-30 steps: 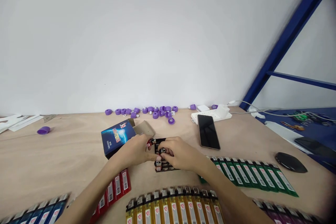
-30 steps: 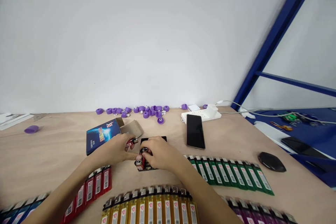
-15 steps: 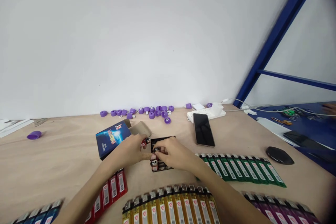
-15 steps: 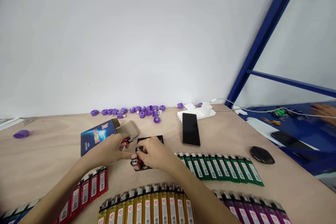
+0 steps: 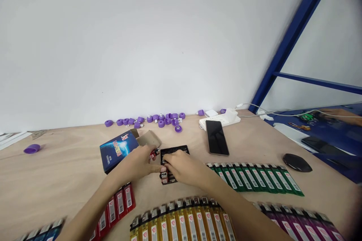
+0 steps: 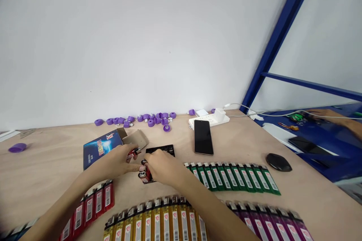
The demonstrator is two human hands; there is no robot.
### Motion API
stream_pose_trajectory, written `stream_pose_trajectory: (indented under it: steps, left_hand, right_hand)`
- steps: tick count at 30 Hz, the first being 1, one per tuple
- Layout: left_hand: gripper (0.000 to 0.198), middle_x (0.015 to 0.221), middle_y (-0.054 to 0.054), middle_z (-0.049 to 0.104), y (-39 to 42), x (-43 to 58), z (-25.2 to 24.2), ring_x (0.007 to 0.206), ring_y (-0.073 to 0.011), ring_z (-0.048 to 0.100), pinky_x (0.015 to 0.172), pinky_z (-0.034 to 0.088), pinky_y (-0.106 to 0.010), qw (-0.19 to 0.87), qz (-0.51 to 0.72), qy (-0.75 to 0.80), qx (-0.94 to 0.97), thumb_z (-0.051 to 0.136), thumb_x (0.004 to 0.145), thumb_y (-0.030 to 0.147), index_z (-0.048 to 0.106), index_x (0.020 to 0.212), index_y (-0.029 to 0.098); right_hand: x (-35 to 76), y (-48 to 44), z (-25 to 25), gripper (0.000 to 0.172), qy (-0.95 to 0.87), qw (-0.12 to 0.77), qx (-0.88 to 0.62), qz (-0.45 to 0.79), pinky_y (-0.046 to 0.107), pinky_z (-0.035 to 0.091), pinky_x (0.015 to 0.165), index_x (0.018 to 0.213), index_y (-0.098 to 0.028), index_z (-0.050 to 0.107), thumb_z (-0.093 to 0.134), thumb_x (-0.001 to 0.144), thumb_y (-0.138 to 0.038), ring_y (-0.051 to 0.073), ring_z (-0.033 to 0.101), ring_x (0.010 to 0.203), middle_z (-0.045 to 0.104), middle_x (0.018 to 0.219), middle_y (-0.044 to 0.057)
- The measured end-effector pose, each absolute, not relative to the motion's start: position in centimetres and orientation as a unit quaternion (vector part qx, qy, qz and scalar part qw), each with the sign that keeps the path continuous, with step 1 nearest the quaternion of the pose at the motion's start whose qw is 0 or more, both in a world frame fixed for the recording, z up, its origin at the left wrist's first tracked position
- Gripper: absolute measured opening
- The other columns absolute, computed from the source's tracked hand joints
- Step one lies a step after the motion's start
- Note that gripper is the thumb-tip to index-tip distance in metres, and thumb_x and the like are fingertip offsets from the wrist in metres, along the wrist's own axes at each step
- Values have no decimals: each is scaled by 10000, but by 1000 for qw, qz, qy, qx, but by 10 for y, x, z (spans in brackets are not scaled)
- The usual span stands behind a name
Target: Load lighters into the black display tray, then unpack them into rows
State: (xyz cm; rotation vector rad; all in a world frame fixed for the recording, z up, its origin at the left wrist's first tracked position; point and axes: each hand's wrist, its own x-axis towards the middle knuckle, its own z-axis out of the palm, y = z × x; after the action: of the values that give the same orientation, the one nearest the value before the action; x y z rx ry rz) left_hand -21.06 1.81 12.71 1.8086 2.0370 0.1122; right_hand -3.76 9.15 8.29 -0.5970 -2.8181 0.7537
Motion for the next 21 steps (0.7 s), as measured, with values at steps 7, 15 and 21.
stream_pose_trajectory:
  steps: [7, 15, 21]
  left_hand:
    - [329, 746, -23, 604, 19, -215, 123, 708, -239, 565, 597, 332, -310, 211, 125, 705, 666, 611, 798, 505, 571, 898, 194]
    - [198, 855, 7, 696, 15, -200, 129, 732, -179, 602, 651, 442, -276, 268, 255, 619, 693, 564, 857, 310, 627, 1006, 195]
    - [238, 806, 10, 687, 12, -192, 124, 729, -187, 621, 634, 452, -275, 272, 288, 615, 682, 568, 837, 256, 599, 1065, 194]
  right_hand:
    - [-26, 98, 98, 245, -911, 154, -200, 326, 267, 404, 612, 1135, -193, 651, 487, 953, -174, 195, 622, 771, 695, 868, 60]
    - [-30, 95, 112, 144, -829, 295, -208, 427, 248, 502, 673, 1048, -193, 622, 557, 930, -244, 151, 639, 752, 682, 809, 7]
    - [-34, 91, 106, 82, -819, 313, -202, 436, 239, 459, 607, 926, -201, 641, 565, 897, -209, 137, 594, 662, 644, 730, -19]
